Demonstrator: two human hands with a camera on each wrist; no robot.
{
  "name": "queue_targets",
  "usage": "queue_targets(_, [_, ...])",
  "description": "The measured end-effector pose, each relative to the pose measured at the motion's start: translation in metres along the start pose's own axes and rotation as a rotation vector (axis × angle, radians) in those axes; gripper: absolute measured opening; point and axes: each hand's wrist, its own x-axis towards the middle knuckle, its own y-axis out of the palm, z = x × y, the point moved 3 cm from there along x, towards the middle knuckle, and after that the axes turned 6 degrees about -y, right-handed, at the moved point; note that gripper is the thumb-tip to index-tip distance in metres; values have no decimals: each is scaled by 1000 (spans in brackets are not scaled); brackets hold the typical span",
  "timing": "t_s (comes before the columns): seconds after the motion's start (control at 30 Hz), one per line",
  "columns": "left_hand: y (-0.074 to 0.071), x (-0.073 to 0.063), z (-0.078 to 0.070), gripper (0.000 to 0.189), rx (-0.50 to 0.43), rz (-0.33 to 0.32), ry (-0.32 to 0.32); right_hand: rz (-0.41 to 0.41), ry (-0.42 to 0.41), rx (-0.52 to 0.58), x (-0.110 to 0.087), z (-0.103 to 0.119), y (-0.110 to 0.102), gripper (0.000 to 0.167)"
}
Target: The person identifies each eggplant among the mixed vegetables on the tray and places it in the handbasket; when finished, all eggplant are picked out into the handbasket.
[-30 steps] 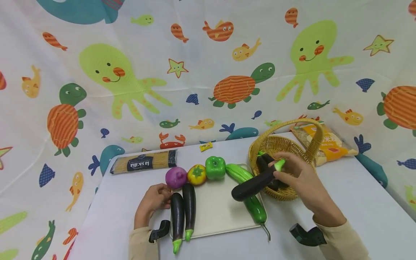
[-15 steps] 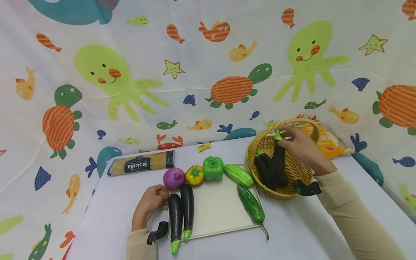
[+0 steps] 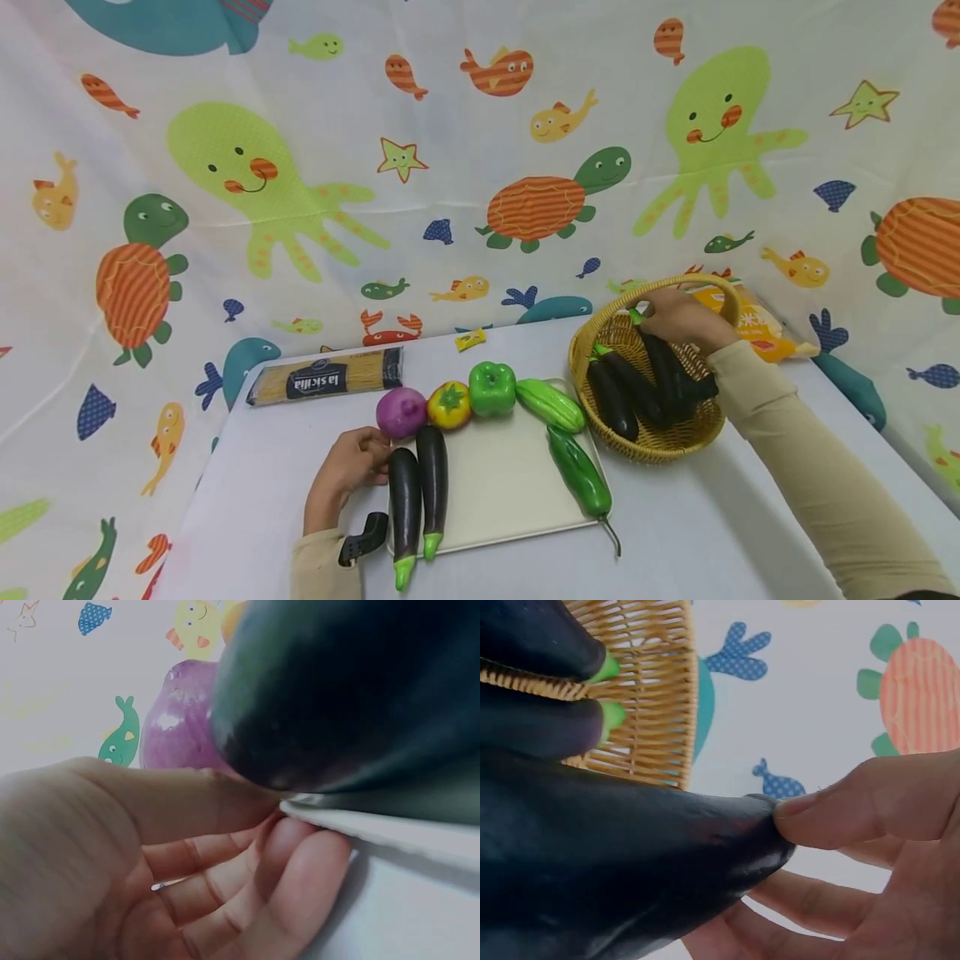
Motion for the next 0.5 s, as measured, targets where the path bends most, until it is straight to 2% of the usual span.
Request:
queue_targets(0.17, [-1, -1, 0, 16, -1, -4, 3, 20, -19, -85, 12, -6, 2, 44])
queue_targets(0.3, [-2, -1, 1, 17, -7, -3, 4, 62, -33, -121, 25, -21, 11, 43])
queue_targets(0.5, [0, 1, 4, 17, -19, 5, -10, 225, -53, 19, 39, -41, 26, 52])
